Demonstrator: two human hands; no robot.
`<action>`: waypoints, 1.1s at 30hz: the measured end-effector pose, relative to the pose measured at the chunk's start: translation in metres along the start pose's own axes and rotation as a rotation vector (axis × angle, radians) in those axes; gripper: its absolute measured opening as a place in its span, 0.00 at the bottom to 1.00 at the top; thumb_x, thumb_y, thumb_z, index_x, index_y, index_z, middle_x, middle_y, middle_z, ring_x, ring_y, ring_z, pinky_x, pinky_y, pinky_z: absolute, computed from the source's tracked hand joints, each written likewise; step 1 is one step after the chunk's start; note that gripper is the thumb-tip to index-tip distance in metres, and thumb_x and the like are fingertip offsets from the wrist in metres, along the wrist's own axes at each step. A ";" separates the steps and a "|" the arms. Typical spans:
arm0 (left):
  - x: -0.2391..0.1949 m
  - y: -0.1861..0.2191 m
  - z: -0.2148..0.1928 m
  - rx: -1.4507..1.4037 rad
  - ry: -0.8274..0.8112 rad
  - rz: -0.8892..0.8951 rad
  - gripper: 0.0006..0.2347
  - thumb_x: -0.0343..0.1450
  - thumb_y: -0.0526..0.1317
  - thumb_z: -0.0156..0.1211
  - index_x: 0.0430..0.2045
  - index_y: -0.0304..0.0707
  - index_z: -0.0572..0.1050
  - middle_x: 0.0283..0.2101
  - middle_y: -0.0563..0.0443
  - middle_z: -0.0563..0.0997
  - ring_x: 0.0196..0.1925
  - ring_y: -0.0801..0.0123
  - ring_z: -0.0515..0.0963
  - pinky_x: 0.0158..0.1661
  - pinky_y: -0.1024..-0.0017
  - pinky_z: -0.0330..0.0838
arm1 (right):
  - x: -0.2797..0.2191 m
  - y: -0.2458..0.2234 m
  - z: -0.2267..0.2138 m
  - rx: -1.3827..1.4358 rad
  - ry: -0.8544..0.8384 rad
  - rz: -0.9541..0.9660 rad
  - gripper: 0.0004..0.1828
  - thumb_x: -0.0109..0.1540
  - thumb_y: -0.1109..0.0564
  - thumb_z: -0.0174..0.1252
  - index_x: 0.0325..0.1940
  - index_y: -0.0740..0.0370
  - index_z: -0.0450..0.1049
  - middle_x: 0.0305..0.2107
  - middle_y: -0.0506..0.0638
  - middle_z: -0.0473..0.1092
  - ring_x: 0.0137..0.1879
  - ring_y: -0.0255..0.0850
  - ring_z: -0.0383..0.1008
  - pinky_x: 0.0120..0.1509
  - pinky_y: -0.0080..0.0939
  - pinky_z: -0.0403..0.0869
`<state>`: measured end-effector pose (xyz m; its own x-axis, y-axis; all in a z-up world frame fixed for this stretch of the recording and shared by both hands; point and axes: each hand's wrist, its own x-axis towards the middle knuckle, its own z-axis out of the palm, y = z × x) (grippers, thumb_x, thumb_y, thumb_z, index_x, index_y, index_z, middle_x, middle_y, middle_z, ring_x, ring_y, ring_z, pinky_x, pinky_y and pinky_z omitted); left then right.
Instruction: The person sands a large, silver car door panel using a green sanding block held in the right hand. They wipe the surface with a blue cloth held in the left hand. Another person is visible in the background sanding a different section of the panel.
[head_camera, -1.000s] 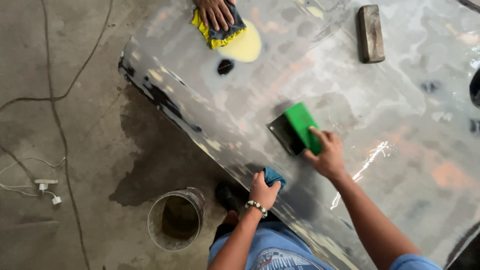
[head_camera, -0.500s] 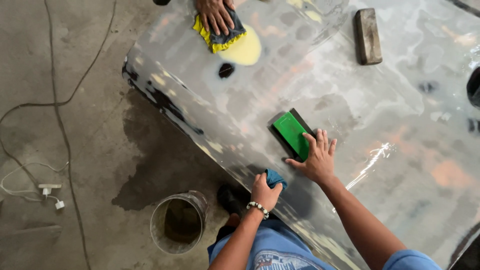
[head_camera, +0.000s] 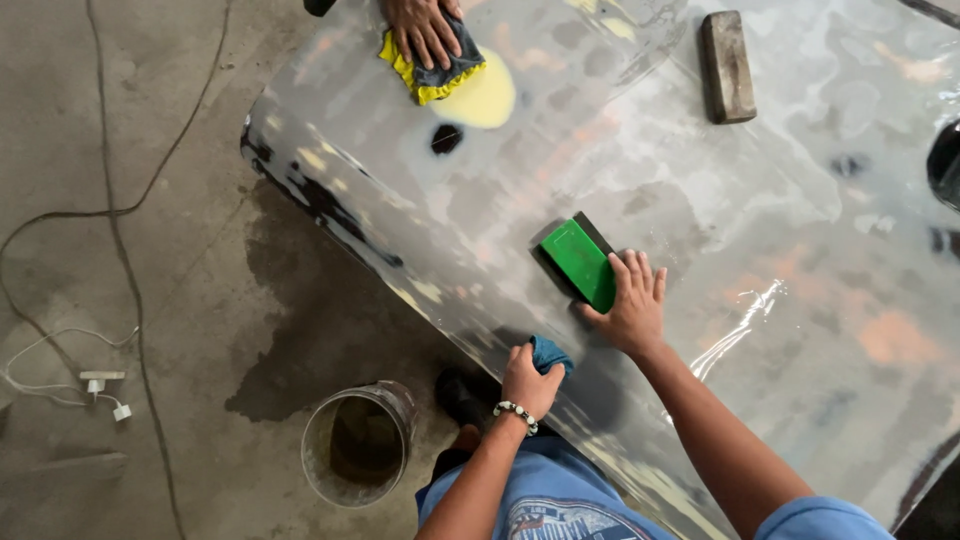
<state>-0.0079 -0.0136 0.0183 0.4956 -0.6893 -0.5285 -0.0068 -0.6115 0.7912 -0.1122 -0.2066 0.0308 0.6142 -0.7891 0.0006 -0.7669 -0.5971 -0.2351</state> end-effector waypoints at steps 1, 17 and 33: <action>0.001 0.000 0.004 -0.001 -0.001 0.003 0.20 0.65 0.47 0.66 0.41 0.29 0.74 0.49 0.38 0.74 0.50 0.46 0.78 0.51 0.57 0.73 | 0.000 0.001 -0.001 -0.002 0.003 0.001 0.56 0.49 0.36 0.71 0.73 0.58 0.57 0.71 0.58 0.54 0.80 0.54 0.46 0.80 0.66 0.39; 0.005 0.043 0.008 -0.199 0.188 0.059 0.28 0.63 0.44 0.67 0.56 0.33 0.65 0.50 0.35 0.78 0.52 0.45 0.78 0.51 0.56 0.72 | 0.006 0.005 -0.026 0.391 0.000 0.175 0.43 0.50 0.49 0.72 0.67 0.61 0.66 0.54 0.60 0.66 0.62 0.56 0.67 0.67 0.55 0.66; 0.033 0.052 0.029 -1.234 -0.213 0.090 0.19 0.75 0.36 0.55 0.62 0.32 0.66 0.56 0.48 0.75 0.55 0.67 0.75 0.51 0.70 0.71 | -0.048 -0.022 -0.061 0.709 -0.259 0.021 0.49 0.50 0.44 0.75 0.73 0.50 0.64 0.58 0.57 0.65 0.62 0.50 0.69 0.64 0.47 0.71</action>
<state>-0.0165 -0.0795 0.0328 0.3853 -0.8289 -0.4055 0.8398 0.1328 0.5264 -0.1365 -0.1640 0.0956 0.6919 -0.6880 -0.2187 -0.5291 -0.2772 -0.8020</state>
